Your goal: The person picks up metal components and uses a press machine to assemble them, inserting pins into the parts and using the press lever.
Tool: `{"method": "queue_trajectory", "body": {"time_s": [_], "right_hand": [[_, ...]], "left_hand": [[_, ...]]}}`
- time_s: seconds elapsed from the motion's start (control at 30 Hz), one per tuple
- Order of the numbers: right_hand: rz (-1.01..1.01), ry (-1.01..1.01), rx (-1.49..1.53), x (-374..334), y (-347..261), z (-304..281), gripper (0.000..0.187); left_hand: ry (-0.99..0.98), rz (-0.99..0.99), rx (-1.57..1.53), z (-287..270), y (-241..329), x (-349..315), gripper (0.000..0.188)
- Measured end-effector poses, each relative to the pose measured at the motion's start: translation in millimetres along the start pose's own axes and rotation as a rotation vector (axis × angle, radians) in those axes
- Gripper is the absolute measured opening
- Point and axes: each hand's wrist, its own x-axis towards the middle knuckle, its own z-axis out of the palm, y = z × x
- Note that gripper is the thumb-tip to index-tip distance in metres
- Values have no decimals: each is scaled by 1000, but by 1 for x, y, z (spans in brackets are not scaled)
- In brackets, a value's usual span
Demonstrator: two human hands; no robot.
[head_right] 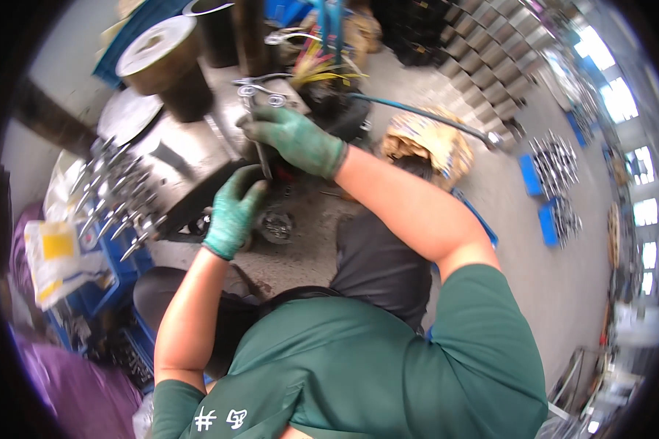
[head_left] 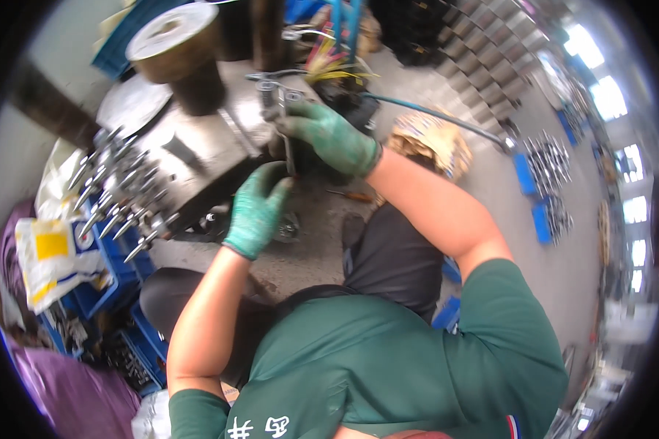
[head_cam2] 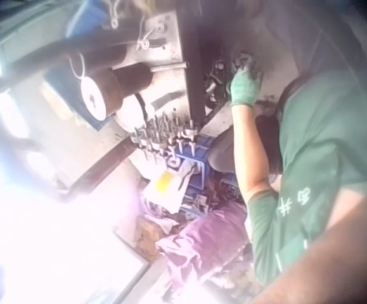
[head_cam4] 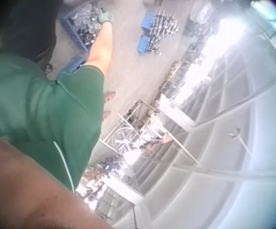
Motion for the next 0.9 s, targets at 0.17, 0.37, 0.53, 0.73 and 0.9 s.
{"method": "queue_trajectory", "body": {"time_s": [0.17, 0.37, 0.53, 0.73, 0.9], "right_hand": [[363, -176, -25, -50, 1, -103, 39], [1193, -507, -433, -239, 6, -181, 65], [1597, -441, -566, -437, 31, -208, 44], [1660, -265, -825, -520, 56, -209, 32], [1726, -454, -820, -537, 85, -209, 32]], "left_hand": [[-291, 111, 351, 3, 11, -16, 29], [-639, 115, 798, 10, 9, -37, 36], [-832, 57, 884, 16, -1, -41, 36], [-848, -43, 937, 15, -29, -45, 35], [-817, -84, 982, 9, -54, -44, 32]]}}
